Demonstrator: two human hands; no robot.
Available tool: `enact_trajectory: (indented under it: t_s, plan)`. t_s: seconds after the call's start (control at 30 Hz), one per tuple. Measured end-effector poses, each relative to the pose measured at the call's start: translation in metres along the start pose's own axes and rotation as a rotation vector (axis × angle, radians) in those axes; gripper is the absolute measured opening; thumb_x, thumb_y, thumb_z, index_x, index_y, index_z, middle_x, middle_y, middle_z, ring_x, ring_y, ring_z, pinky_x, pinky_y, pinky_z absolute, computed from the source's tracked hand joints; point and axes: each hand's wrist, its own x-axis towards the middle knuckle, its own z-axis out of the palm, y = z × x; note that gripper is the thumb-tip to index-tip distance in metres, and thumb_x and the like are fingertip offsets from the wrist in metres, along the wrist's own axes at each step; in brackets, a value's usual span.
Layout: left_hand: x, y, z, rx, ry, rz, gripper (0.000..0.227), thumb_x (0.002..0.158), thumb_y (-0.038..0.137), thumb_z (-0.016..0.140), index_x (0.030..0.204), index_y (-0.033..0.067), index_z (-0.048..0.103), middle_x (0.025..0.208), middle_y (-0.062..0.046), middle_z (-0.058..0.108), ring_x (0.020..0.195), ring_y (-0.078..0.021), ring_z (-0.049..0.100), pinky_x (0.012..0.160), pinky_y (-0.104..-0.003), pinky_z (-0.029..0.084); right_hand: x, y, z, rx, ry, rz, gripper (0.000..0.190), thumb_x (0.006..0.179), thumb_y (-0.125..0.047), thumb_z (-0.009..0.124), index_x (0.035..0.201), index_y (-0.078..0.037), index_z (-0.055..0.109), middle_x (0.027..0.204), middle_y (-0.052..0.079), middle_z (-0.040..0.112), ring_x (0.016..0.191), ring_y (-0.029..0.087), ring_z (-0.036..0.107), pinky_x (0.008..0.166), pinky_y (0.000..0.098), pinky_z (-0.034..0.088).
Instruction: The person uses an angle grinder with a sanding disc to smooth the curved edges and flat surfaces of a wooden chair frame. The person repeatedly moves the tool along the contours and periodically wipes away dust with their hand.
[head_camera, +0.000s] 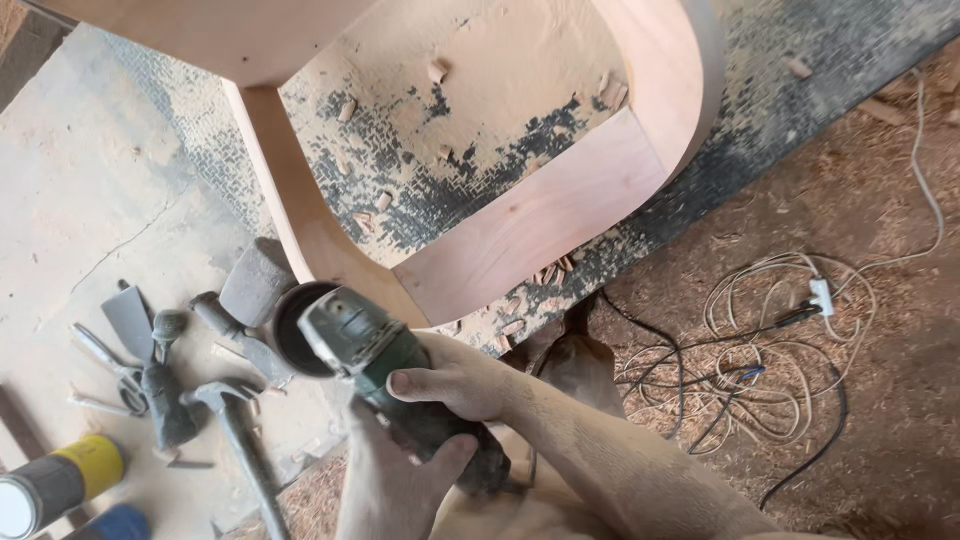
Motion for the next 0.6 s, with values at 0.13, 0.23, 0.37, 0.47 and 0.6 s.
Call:
enact_trajectory:
  t_s: [0.13, 0.23, 0.37, 0.47, 0.6]
  plan:
    - [0.047, -0.017, 0.024, -0.081, -0.281, -0.003, 0.096, 0.062, 0.0, 0.085, 0.138, 0.0047, 0.028, 0.116, -0.018, 0.063, 0.105, -0.0271, 0.072, 0.091, -0.04, 0.067, -0.026, -0.022, -0.015, -0.245, 0.399, 0.173, 0.051, 0.081, -0.025, 0.074, 0.127, -0.006, 0.06, 0.108, 0.011, 0.072, 0.098, 0.024, 0.072, 0.092, 0.0393, 0.061]
    - [0.085, -0.021, 0.06, -0.329, -0.563, 0.101, 0.102, 0.058, 0.002, 0.084, 0.14, 0.0069, 0.024, 0.118, -0.016, 0.06, 0.107, -0.0291, 0.072, 0.093, -0.043, 0.068, -0.045, -0.034, -0.04, -0.568, 0.635, 0.146, 0.043, 0.087, -0.025, 0.076, 0.121, -0.005, 0.059, 0.112, 0.011, 0.074, 0.102, 0.022, 0.074, 0.097, 0.0386, 0.059]
    - [0.12, -0.017, 0.103, -0.283, -0.618, 0.118, 0.108, 0.056, 0.006, 0.087, 0.143, 0.0075, 0.023, 0.12, -0.015, 0.061, 0.108, -0.0286, 0.071, 0.092, -0.046, 0.065, -0.057, -0.036, -0.072, -0.678, 0.932, 0.147, 0.045, 0.086, -0.027, 0.076, 0.122, -0.005, 0.058, 0.11, 0.011, 0.073, 0.1, 0.023, 0.073, 0.091, 0.0405, 0.059]
    - [0.129, -0.017, 0.124, -0.382, -0.557, 0.159, 0.112, 0.054, 0.008, 0.087, 0.145, 0.0065, 0.021, 0.122, -0.019, 0.059, 0.109, -0.0305, 0.068, 0.091, -0.048, 0.064, -0.06, -0.035, -0.096, -0.637, 0.966, 0.169, 0.043, 0.089, -0.029, 0.073, 0.122, -0.005, 0.059, 0.112, 0.011, 0.072, 0.102, 0.022, 0.072, 0.09, 0.0388, 0.059]
    - [0.129, -0.009, 0.102, 0.019, -0.491, 0.123, 0.111, 0.057, 0.014, 0.089, 0.145, 0.0018, 0.022, 0.122, -0.021, 0.062, 0.112, -0.0288, 0.068, 0.092, -0.042, 0.063, -0.049, -0.026, -0.105, -0.517, 0.87, 0.116, 0.042, 0.09, -0.03, 0.071, 0.121, -0.004, 0.064, 0.111, 0.013, 0.074, 0.101, 0.023, 0.073, 0.09, 0.0376, 0.059]
